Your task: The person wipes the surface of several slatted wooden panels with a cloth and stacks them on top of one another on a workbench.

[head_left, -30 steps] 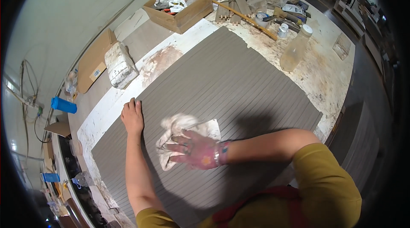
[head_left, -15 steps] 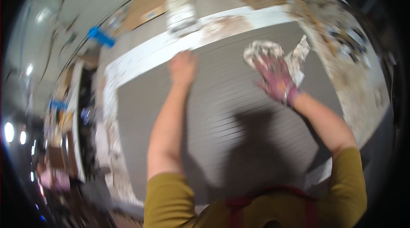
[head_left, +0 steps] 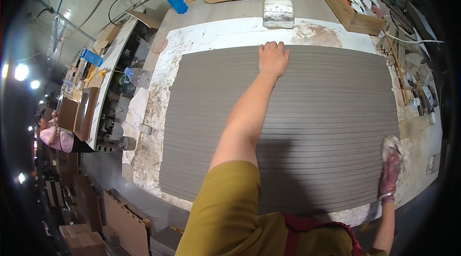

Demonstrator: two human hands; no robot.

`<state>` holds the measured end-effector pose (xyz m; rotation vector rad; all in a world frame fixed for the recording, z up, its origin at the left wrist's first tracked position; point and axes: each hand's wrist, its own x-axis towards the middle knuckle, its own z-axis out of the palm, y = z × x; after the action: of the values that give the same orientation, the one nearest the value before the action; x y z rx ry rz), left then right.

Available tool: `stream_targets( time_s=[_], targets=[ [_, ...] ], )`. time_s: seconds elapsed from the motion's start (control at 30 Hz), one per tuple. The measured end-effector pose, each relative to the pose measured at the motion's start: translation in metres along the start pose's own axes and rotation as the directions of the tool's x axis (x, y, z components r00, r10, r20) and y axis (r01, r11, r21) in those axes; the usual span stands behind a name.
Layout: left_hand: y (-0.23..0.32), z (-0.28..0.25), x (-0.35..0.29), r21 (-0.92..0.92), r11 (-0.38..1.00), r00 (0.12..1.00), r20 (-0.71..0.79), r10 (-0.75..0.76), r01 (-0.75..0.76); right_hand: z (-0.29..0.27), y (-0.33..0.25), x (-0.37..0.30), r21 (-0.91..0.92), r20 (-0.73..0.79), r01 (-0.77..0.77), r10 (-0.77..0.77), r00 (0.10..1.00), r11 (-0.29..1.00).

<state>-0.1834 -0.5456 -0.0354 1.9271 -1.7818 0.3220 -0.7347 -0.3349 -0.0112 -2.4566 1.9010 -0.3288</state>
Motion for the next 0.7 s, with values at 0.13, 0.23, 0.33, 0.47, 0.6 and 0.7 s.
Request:
stream_targets(
  time_s=[0.13,0.23,0.33,0.47,0.6,0.7],
  targets=[
    [0.008,0.007,0.007,0.009,1.000,1.000,0.018,-0.004,0.004,0.025,0.186,-0.012,0.570,-0.103,-0.352,0.489,0.866,0.743],
    [0.007,0.014,0.008,-0.022,0.999,0.998,0.054,-0.025,0.027,0.027,0.246,0.000,0.528,-0.072,-0.369,0.473,0.878,0.765],
    [-0.006,0.001,0.004,0.000,0.997,0.991,0.108,-0.081,0.082,-0.004,0.151,0.055,-0.235,0.074,-0.166,0.187,0.980,0.958],
    [0.000,0.000,0.004,-0.089,0.991,0.989,0.117,-0.091,0.102,-0.021,0.022,0.090,0.081,-0.015,0.118,-0.117,0.993,0.990],
    [-0.002,-0.007,0.003,-0.112,0.985,0.963,0.250,-0.100,0.132,-0.010,-0.103,0.136,0.034,0.107,0.314,-0.316,0.943,0.949],
    [-0.002,-0.019,0.005,-0.153,0.982,0.944,0.325,-0.057,0.112,0.020,-0.141,0.177,0.043,0.052,0.425,-0.427,0.903,0.904]
  ],
)
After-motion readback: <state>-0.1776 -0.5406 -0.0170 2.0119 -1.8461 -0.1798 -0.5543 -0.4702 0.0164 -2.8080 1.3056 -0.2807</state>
